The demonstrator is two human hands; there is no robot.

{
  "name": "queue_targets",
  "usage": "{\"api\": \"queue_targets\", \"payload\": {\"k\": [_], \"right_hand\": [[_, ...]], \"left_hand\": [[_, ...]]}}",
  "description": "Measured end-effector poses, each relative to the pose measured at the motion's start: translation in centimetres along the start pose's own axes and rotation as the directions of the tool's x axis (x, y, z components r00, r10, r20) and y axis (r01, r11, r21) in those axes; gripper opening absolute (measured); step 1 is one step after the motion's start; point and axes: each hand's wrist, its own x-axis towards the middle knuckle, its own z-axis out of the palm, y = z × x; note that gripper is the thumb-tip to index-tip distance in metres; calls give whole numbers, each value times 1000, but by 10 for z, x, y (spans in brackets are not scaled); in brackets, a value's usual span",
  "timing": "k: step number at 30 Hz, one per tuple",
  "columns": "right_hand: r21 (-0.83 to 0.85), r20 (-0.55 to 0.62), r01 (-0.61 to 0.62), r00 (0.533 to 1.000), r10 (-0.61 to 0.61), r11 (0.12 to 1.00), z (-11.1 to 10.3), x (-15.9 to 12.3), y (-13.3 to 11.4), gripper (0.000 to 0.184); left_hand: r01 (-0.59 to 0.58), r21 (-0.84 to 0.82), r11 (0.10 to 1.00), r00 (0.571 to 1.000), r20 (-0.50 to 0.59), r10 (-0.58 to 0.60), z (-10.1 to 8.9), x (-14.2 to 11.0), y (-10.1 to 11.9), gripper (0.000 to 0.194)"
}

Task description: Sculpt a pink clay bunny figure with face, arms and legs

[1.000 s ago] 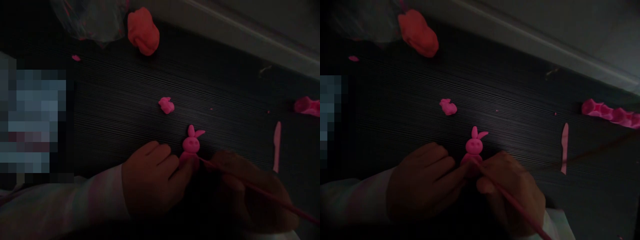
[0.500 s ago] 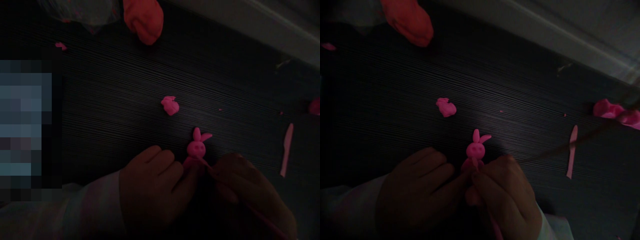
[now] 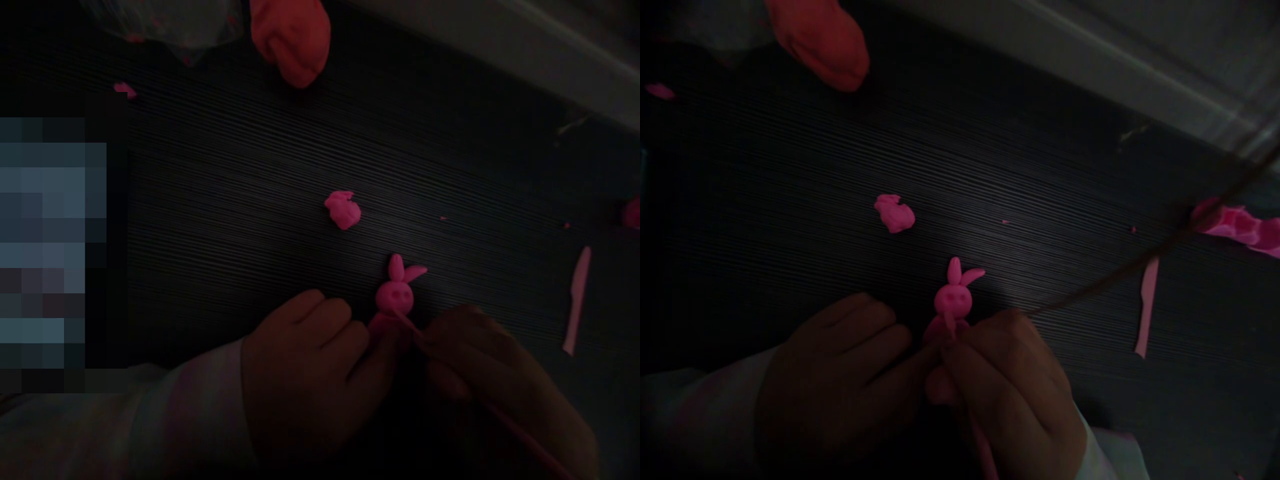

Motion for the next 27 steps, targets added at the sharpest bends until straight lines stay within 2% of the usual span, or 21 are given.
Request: {"api": "queue_targets", "payload": {"k": [4, 9, 12, 14, 16, 18, 21, 25, 27], "right_hand": [[-8, -2, 6, 1000, -6, 1000, -1, 1, -2, 31], [-37, 29, 73, 997, -72, 997, -6, 5, 3, 28], [1, 150, 190, 971, -188, 982, -10, 6, 8, 22], [25, 219, 188, 957, -189, 982, -10, 5, 9, 23], [-19, 142, 66, 988, -63, 998, -8, 3, 8, 29], [-19, 99, 0, 995, 2, 1000, -5, 1, 5, 31], [27, 106, -7, 994, 5, 1000, -1, -1, 1, 29], [97, -110, -33, 993, 44, 995, 1, -4, -2, 21], [124, -148, -31, 988, 49, 992, 2, -6, -1, 15]], "left_hand": [[4, -4, 1000, 1000, 7, -4, -1, 0, 0, 19], [0, 0, 1000, 1000, -14, 0, 0, 0, 1, 20], [0, -2, 1000, 1000, -16, 0, 1, 0, 1, 21], [0, -3, 1000, 1000, -17, 0, 1, 0, 1, 20], [-1, -3, 1000, 1000, -11, 1, 0, -1, 1, 18], [-5, -2, 1000, 1000, -6, 5, 0, -1, 1, 18], [-14, -3, 1000, 1000, 1, 14, -1, -2, 1, 19], [5, 48, 999, 1000, -5, -5, -1, -1, 2, 22], [-8, 62, 998, 1000, -12, 9, 0, -1, 2, 23]]}}
